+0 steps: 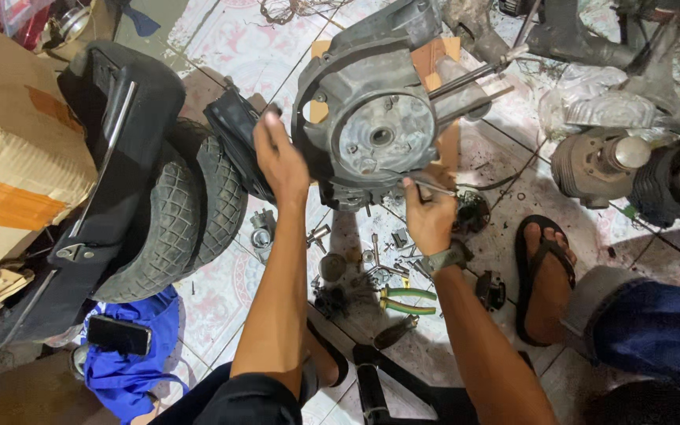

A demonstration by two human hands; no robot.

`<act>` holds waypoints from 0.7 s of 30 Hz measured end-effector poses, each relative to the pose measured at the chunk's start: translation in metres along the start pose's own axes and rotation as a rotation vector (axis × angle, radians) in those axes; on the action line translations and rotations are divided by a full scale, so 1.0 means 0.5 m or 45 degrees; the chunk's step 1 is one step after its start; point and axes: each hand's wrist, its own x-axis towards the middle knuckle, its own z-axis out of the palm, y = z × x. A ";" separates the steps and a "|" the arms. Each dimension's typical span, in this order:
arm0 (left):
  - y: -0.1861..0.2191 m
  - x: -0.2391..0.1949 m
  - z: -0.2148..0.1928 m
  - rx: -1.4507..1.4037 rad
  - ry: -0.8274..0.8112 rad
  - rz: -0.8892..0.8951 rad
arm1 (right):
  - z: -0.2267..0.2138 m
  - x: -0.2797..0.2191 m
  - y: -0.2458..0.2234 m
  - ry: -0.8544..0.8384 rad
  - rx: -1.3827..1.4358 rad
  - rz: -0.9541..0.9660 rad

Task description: The person uses a screwdriver to loosen and remove bolts from a motorcycle engine casing. They then use a chisel and hammer to tap and pry the casing apart, working on the engine while seated on the floor.

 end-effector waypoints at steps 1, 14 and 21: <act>0.002 0.015 0.012 0.003 0.002 -0.005 | 0.008 0.005 0.007 -0.005 -0.002 0.002; 0.000 0.058 0.044 0.231 -0.305 0.113 | 0.016 0.002 -0.004 0.047 0.022 0.242; -0.058 0.080 0.046 0.116 -0.383 0.106 | -0.012 -0.001 -0.061 -0.124 0.058 0.147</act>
